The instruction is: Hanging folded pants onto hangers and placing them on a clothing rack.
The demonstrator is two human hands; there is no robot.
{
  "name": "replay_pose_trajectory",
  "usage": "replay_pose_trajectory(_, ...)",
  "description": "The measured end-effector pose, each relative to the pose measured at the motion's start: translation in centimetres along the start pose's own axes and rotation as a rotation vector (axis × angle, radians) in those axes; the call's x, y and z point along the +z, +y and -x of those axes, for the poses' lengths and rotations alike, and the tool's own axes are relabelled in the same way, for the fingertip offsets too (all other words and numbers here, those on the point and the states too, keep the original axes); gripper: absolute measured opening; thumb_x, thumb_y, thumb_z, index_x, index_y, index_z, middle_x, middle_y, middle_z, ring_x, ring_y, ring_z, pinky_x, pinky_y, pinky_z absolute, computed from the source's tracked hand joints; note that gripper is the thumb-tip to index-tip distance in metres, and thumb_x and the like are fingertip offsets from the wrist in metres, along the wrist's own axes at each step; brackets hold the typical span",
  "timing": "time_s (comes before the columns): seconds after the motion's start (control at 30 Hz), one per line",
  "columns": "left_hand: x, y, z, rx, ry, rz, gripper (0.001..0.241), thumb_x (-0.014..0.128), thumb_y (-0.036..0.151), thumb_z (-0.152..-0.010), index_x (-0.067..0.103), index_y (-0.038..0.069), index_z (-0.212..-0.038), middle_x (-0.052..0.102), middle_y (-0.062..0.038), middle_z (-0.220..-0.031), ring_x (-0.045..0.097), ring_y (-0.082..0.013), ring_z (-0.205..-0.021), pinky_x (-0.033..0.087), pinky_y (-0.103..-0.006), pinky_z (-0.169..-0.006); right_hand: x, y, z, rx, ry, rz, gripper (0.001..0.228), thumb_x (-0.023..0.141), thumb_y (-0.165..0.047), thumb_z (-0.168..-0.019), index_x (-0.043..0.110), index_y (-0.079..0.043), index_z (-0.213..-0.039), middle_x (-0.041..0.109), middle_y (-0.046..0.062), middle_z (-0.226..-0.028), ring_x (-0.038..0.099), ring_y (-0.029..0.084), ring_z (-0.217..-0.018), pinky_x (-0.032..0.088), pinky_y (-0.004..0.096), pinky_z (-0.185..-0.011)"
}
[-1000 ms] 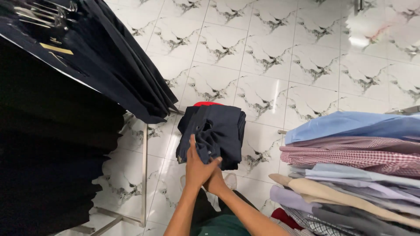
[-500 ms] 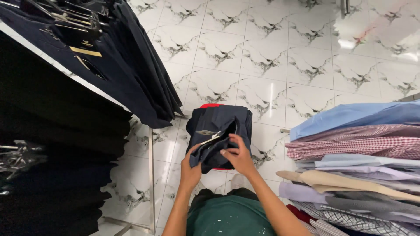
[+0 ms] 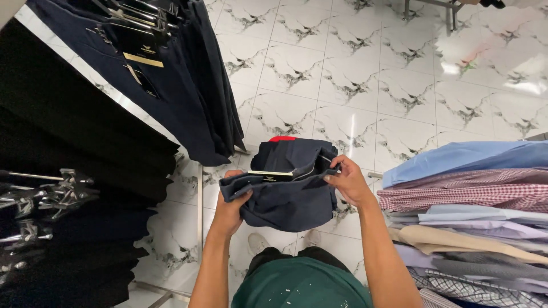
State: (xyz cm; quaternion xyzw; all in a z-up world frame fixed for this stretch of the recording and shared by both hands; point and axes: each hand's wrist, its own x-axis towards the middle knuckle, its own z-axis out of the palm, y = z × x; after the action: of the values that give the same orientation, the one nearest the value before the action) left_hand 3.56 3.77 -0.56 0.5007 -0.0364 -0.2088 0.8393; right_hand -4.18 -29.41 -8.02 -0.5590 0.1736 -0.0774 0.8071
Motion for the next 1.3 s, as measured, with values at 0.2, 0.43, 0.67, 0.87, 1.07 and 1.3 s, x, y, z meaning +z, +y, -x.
replay_pose_trajectory(0.2, -2.2, -0.3, -1.1, -0.032, 0.094, 0.096, 0.053, 0.077, 0.015, -0.088, 0.049, 0.011, -0.133, 0.063, -0.016, -0.115, 0.063, -0.0275, -0.103, 0.053, -0.0451, -0.092, 1.1, -2.1, 3.5, -0.022, -0.226, -0.203, 0.118, 0.08, 0.025, -0.06, 0.033, -0.021, -0.158, 0.064, 0.018, -0.129, 0.067, 0.026, -0.109, 0.061, 0.039, -0.088)
replay_pose_trajectory(0.43, -0.7, 1.9, -0.9, 0.007, 0.269, -0.384, 0.062, 0.073, 0.026, -0.094, 0.031, 0.014, -0.139, 0.054, -0.024, -0.125, 0.056, -0.0327, -0.11, 0.049, -0.0507, -0.095, 2.3, -6.4, 6.5, -0.174, 0.082, -0.042, 0.087, 0.082, 0.027, -0.055, 0.057, -0.001, -0.133, 0.072, 0.017, -0.11, 0.074, 0.026, -0.094, 0.064, 0.036, -0.08)
replay_pose_trajectory(0.67, 0.4, -2.8, -0.8, 0.629, 0.415, -0.629, 0.05, 0.073, 0.017, -0.096, 0.028, 0.013, -0.117, 0.042, -0.025, -0.142, 0.054, -0.0367, -0.121, 0.047, -0.0478, -0.094, 2.0, -10.5, 9.1, -0.453, 0.211, 0.11, 0.074, 0.08, 0.023, -0.06, 0.052, 0.0, -0.125, 0.066, 0.02, -0.113, 0.074, 0.029, -0.095, 0.067, 0.035, -0.082)
replay_pose_trajectory(0.87, 2.5, -1.1, 1.9, 0.603, 0.45, -0.655, 0.021, 0.056, 0.028, -0.106, 0.059, 0.009, -0.117, 0.051, -0.018, -0.138, 0.063, -0.037, -0.112, 0.054, -0.0488, -0.086, -0.7, -10.2, 11.3, -0.439, 0.059, -0.025, 0.079, 0.072, 0.028, -0.056, 0.047, 0.002, -0.127, 0.061, 0.022, -0.122, 0.071, 0.034, -0.106, 0.065, 0.042, -0.086)
replay_pose_trajectory(1.07, 1.5, -0.1, 5.1, 0.369, 0.265, -0.443, 0.023, 0.054, 0.019, -0.107, 0.075, 0.011, -0.112, 0.068, -0.007, -0.103, 0.066, -0.0161, -0.079, 0.056, -0.0315, -0.071, 0.4, -12.2, 14.2, -0.509, 0.091, 0.076, 0.071, 0.076, 0.022, -0.066, 0.049, 0.0, -0.127, 0.065, 0.017, -0.105, 0.073, 0.025, -0.091, 0.066, 0.034, -0.078)
replay_pose_trajectory(1.3, 3.3, -3.8, 10.6, 0.471, 0.45, -0.462, 0.006, 0.07, 0.01, -0.099, 0.064, 0.01, -0.097, 0.068, -0.003, -0.1, 0.061, -0.0132, -0.063, 0.051, -0.0261, -0.055, 0.3, -13.2, 19.3, -0.581, 0.129, 0.154, 0.063, 0.08, 0.013, -0.074, 0.047, -0.005, -0.125, 0.066, 0.011, -0.091, 0.071, 0.014, -0.073, 0.064, 0.021, -0.065)
